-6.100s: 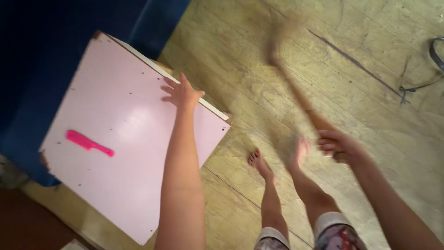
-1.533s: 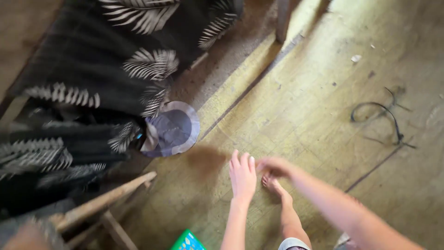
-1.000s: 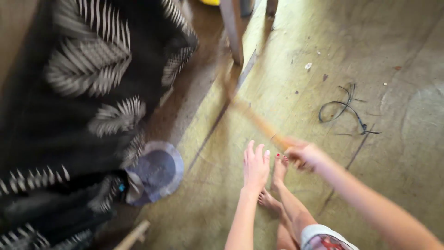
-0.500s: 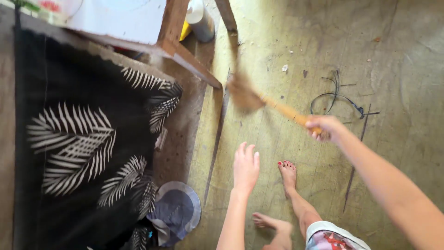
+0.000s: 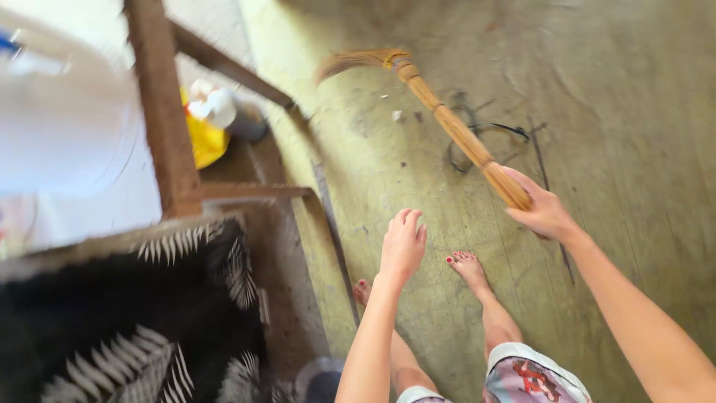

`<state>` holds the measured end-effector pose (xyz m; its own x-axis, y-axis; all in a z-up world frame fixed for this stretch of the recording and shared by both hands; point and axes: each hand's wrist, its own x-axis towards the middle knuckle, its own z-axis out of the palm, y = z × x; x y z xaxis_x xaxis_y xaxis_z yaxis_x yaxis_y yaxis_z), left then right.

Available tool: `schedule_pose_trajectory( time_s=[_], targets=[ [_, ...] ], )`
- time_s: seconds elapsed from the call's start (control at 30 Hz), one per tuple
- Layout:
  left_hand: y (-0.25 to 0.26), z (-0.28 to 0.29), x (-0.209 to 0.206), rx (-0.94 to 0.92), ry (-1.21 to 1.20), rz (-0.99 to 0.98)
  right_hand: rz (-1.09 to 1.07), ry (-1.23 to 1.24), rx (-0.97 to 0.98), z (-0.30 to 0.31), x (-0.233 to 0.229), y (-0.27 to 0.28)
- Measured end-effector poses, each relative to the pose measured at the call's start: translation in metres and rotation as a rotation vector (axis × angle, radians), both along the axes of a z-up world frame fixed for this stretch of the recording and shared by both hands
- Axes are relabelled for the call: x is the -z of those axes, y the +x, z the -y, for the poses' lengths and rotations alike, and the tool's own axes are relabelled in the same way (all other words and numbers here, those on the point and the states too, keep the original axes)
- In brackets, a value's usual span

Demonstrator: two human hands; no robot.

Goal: The person sweeps the floor with a handheld broom, moving around a wooden crib and under furniture to gather debris.

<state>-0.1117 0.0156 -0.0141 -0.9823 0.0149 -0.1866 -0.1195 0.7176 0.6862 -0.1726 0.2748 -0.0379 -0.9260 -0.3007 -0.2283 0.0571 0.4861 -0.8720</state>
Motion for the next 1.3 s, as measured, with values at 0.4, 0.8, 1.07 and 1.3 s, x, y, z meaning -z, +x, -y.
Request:
schedule_pose_trajectory(
  time_s=[0.4, 0.8, 1.07, 1.3],
  targets=[
    [-0.009, 0.026, 0.041, 0.585, 0.135, 0.007, 0.587, -0.263, 1.523, -0.045, 0.073, 0.289],
    [0.036, 0.022, 0.067, 0.770, 0.151, 0.068, 0.444, -0.634, 1.496, 0.254, 0.139, 0.231],
    [0.062, 0.065, 0.022, 0.739, 0.087, 0.034, 0.769, -0.825, 1.067, 0.232, 0.058, 0.161],
    [0.113, 0.088, 0.021, 0.762, 0.070, -0.012, 0.668, -0.584, 1.024, 0.123, -0.019, 0.353]
  ],
)
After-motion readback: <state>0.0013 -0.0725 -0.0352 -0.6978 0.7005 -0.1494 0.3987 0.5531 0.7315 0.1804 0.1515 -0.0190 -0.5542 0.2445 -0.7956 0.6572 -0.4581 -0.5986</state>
